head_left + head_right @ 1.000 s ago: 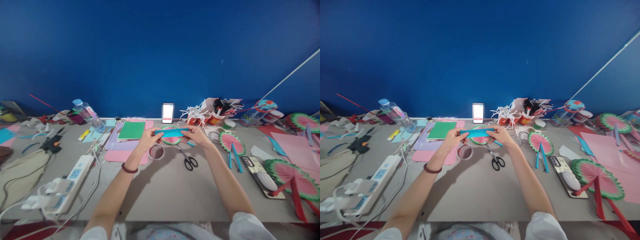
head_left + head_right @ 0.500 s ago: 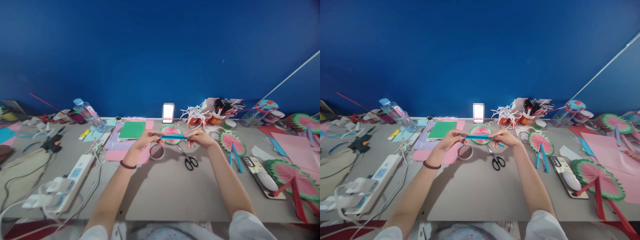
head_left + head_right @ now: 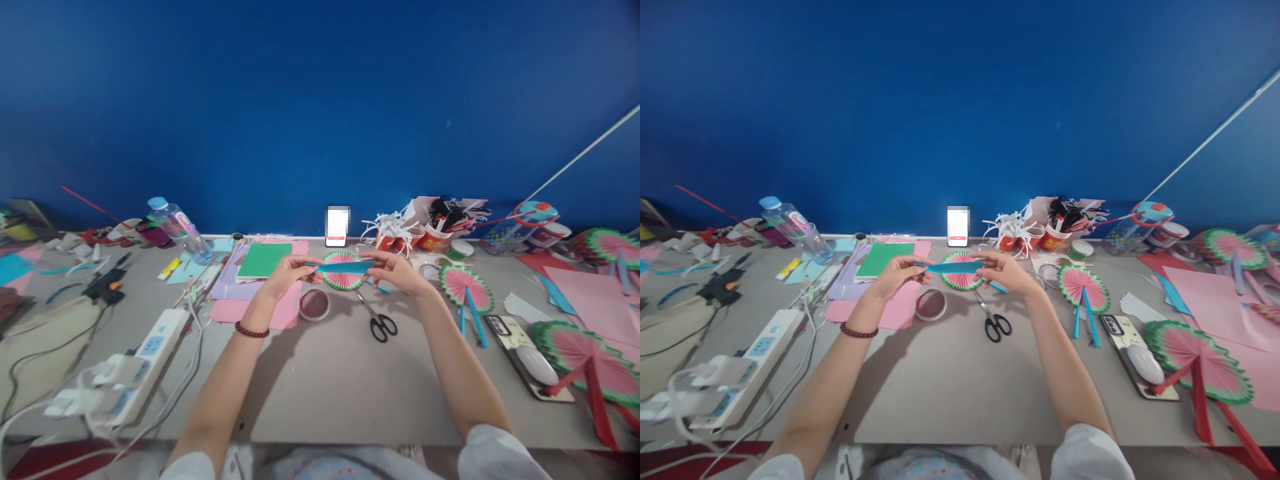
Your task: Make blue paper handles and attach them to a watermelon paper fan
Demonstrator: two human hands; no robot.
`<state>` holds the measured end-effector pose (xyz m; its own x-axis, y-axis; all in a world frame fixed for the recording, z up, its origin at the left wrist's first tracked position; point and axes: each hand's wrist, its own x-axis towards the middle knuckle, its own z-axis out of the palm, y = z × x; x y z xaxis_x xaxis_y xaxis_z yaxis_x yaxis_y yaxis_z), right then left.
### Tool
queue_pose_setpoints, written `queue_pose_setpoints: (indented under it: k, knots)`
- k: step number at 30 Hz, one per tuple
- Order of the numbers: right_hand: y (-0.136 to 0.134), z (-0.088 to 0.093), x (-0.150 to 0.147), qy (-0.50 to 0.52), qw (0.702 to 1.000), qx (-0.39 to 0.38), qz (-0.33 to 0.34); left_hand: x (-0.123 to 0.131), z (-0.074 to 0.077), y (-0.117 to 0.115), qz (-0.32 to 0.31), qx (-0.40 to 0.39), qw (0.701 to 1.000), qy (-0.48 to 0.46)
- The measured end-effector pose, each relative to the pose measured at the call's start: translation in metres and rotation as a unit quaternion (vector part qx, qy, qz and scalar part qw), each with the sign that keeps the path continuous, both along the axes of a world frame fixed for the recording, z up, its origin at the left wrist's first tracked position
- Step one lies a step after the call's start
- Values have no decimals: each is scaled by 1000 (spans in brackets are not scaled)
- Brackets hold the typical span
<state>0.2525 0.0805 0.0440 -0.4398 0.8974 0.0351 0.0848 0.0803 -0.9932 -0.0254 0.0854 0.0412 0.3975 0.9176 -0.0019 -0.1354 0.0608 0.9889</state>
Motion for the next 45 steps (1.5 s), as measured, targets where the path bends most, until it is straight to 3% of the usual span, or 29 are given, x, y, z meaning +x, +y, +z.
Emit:
queue_pose_setpoints:
  k: [9, 14, 31, 37, 40, 43, 45]
  knots:
    - [0, -1, 10, -19, 1000, 2, -9, 1, -4, -1, -75, -8, 997, -15]
    - [1, -3, 19, -8, 1000, -10, 25, 2, -8, 0, -80, -10, 995, -61]
    - [2, -3, 18, 63, 998, -5, 11, 3, -22, 3, -127, 3, 984, -125]
    - [-3, 5, 14, 35, 999, 0, 7, -20, -20, 11, -175, -24, 981, -77]
    - [-6, 9, 13, 7, 999, -7, 30, -28, -14, 15, -155, -44, 987, -13]
    - [-10, 8, 4, -34, 996, -34, 81, -17, -6, 11, -115, -22, 990, 83]
    - [-13, 6, -6, -58, 990, -50, 120, -3, -1, 3, -158, -10, 981, 113]
